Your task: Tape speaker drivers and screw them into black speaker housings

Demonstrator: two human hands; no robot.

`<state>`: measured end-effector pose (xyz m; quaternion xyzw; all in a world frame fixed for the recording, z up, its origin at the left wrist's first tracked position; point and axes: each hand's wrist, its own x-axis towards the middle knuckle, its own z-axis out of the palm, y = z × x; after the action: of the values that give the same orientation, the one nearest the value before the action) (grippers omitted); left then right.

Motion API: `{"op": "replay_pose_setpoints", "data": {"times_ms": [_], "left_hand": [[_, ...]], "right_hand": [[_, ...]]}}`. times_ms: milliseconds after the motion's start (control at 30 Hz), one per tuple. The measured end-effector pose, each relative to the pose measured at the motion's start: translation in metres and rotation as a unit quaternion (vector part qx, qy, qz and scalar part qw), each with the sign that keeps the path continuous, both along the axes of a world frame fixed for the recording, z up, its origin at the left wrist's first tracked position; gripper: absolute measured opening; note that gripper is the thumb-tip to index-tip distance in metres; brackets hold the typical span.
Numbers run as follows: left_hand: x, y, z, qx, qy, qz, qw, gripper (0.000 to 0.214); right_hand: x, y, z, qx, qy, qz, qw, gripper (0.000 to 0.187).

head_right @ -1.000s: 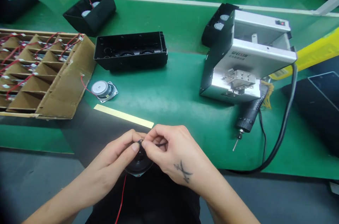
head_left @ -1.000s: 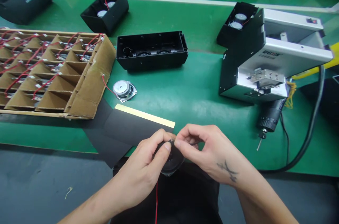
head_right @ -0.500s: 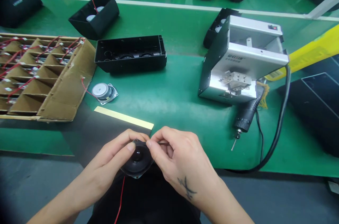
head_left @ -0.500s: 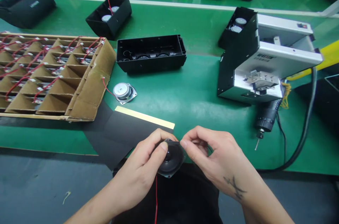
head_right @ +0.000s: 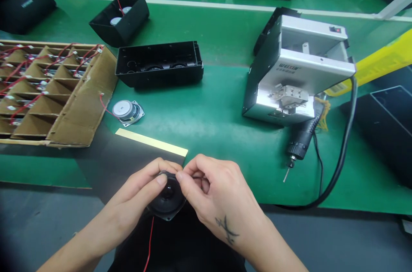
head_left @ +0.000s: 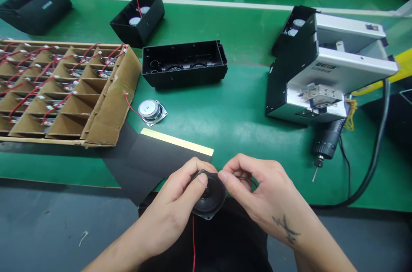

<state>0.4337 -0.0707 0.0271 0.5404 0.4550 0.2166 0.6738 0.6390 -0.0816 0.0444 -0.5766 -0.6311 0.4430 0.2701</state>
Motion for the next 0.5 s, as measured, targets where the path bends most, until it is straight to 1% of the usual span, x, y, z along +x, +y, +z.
{"op": "replay_pose_setpoints", "data": {"times_ms": [100, 200, 267, 333, 433, 500], "left_hand": [[0.0, -0.001, 0.001, -0.002, -0.003, 0.011, 1.0, 0.027], [-0.003, -0.003, 0.004, -0.002, 0.002, 0.022, 1.0, 0.027], [-0.006, -0.005, 0.006, -0.017, 0.026, 0.011, 0.999, 0.03], [-0.009, -0.009, 0.008, -0.023, 0.069, -0.008, 0.997, 0.035], [-0.014, -0.014, 0.007, 0.025, 0.132, -0.021, 0.991, 0.035], [-0.015, -0.016, 0.006, 0.065, 0.149, -0.03, 0.986, 0.035]], "right_hand": [[0.002, -0.001, -0.001, 0.015, 0.01, 0.005, 1.0, 0.02], [0.004, -0.001, 0.0, 0.053, -0.002, 0.01, 0.999, 0.014], [0.005, -0.001, 0.002, 0.07, -0.013, 0.013, 0.997, 0.012], [0.006, -0.002, 0.004, 0.068, -0.019, 0.017, 0.997, 0.013], [0.008, -0.004, 0.007, 0.061, -0.033, 0.024, 0.997, 0.018], [0.01, -0.005, 0.01, 0.062, -0.04, 0.033, 0.997, 0.02]]}}
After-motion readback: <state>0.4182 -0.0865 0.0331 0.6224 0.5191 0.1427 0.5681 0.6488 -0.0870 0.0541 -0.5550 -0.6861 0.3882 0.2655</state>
